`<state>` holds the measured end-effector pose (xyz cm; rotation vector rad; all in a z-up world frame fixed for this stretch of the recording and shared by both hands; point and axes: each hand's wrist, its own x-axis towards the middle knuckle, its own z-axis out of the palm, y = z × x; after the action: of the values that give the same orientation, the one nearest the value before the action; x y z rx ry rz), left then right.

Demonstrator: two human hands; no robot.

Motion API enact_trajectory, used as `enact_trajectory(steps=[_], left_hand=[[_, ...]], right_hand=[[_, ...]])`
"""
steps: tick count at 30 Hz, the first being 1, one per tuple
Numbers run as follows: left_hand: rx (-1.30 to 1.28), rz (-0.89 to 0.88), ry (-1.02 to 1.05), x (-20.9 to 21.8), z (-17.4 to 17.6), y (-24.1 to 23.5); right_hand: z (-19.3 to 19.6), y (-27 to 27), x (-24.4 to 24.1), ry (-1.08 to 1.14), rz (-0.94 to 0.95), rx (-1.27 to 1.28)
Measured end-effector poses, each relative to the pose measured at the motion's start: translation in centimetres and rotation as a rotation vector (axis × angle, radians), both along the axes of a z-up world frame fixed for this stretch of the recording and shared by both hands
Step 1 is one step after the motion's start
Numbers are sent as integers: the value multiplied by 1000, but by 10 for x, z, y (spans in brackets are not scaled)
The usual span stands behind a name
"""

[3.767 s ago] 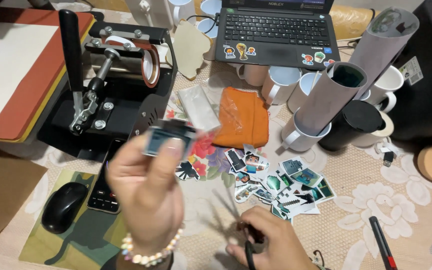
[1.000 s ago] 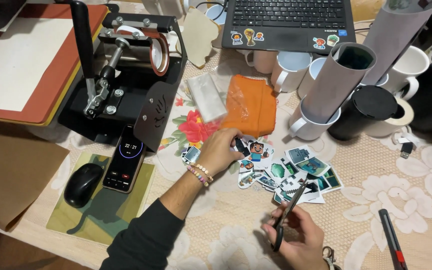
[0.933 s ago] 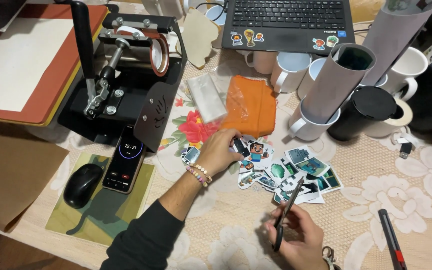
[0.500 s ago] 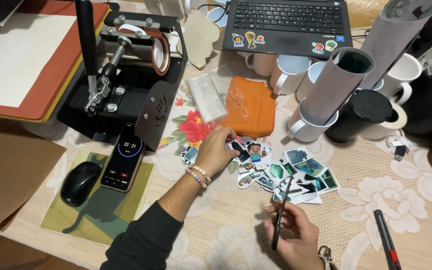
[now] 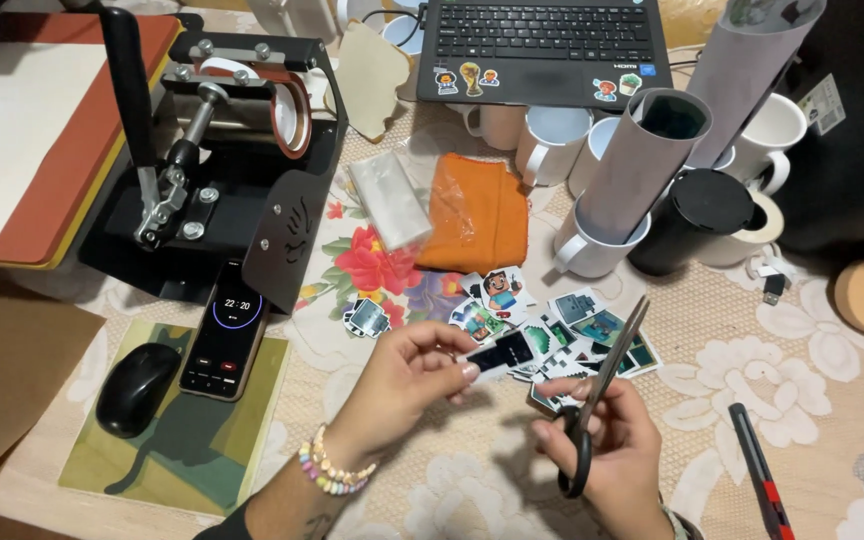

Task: Cutting out small printed designs or stickers from a sheet using scissors on a workspace.

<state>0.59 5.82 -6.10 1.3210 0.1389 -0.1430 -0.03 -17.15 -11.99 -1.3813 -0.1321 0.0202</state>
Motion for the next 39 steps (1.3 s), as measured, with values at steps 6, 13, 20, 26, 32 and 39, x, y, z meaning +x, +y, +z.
enact_trajectory(steps=[6, 13, 20, 26, 32, 39], left_hand=[[55, -94, -33, -15, 13, -20], [287, -11, -427, -7, 51, -49], [95, 175, -560, 9, 78, -80], [-48, 229, -551, 11, 77, -81], [-242, 126, -470, 6, 98, -68], [38, 62, -498, 7, 94, -61]], right_hand=[[55, 12, 18, -87, -47, 61], [100, 5, 25, -13, -79, -6], [128, 9, 30, -226, -172, 122], [120, 11, 27, -247, -152, 87], [123, 9, 22, -91, -116, -79], [120, 14, 25, -255, -103, 102]])
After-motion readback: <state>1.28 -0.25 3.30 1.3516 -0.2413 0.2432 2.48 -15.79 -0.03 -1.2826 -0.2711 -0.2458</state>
